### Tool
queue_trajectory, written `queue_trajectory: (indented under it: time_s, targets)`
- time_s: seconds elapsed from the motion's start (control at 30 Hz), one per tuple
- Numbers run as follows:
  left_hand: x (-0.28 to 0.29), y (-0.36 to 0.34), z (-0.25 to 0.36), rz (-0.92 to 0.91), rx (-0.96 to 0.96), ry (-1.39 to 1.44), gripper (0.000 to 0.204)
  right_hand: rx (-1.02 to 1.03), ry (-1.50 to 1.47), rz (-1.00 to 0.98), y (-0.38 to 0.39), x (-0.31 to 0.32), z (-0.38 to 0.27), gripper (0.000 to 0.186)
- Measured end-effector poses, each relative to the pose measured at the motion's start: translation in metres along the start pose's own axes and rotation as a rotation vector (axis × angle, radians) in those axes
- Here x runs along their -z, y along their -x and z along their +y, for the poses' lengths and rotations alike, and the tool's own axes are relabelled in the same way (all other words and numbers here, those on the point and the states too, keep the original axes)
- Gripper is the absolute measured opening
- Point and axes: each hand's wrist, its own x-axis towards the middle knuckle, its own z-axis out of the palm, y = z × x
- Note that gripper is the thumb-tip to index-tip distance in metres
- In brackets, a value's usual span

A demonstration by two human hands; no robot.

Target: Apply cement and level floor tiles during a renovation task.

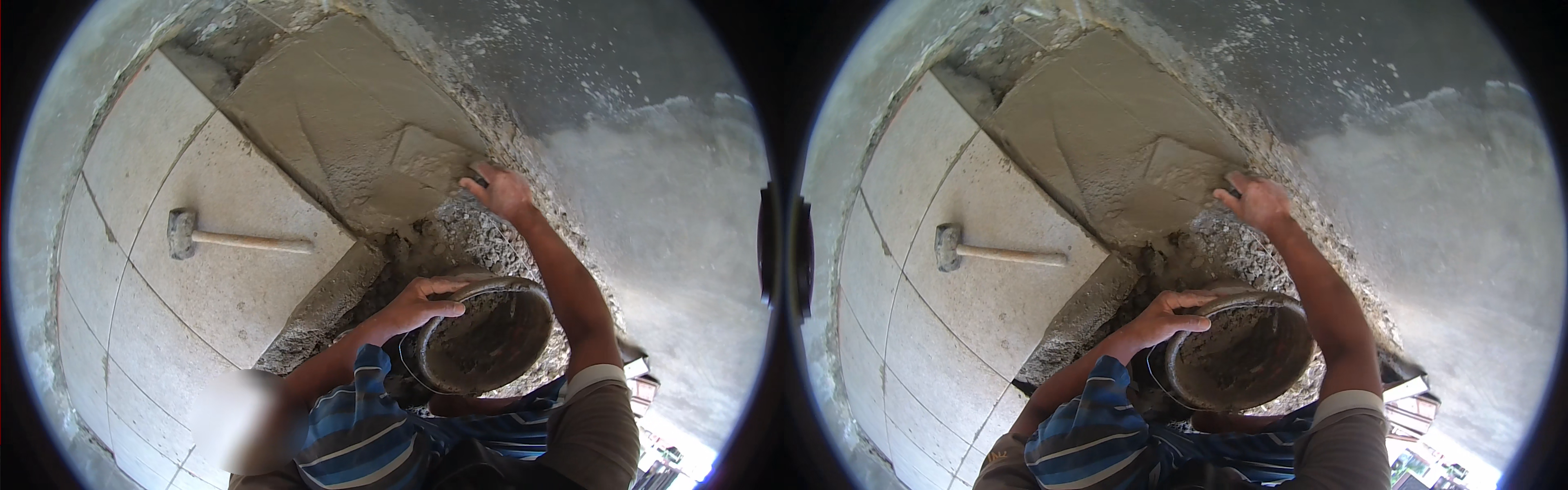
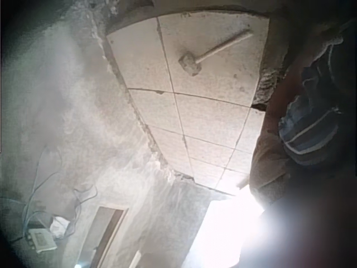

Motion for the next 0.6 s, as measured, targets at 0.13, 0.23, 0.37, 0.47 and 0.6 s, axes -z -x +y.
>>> queue_trajectory:
  time_s: [0.13,0.23,0.37,0.47,0.6]
  targets:
    - [-0.001,-0.001,-0.004,-0.012,0.01,0.023,0.046,0.022,-0.023,0.28,0.084,0.025,0.053,0.052]
    - [0.001,-0.006,-0.013,0.022,-0.086,-0.007,0.043,-0.077,-0.207,0.371,0.178,0.079,0.062,0.043]
    - [-0.008,-0.008,-0.014,0.07,-0.122,-0.123,0.043,-0.136,-0.2,0.211,0.291,0.122,0.064,0.036]
    - [-0.029,-0.013,-0.013,0.056,-0.14,-0.119,0.043,-0.132,0.157,-0.096,0.351,0.113,0.059,0.035]
    - [-0.048,-0.024,-0.019,0.026,-0.091,-0.1,0.047,-0.333,0.381,-0.246,0.349,0.035,0.054,0.017]
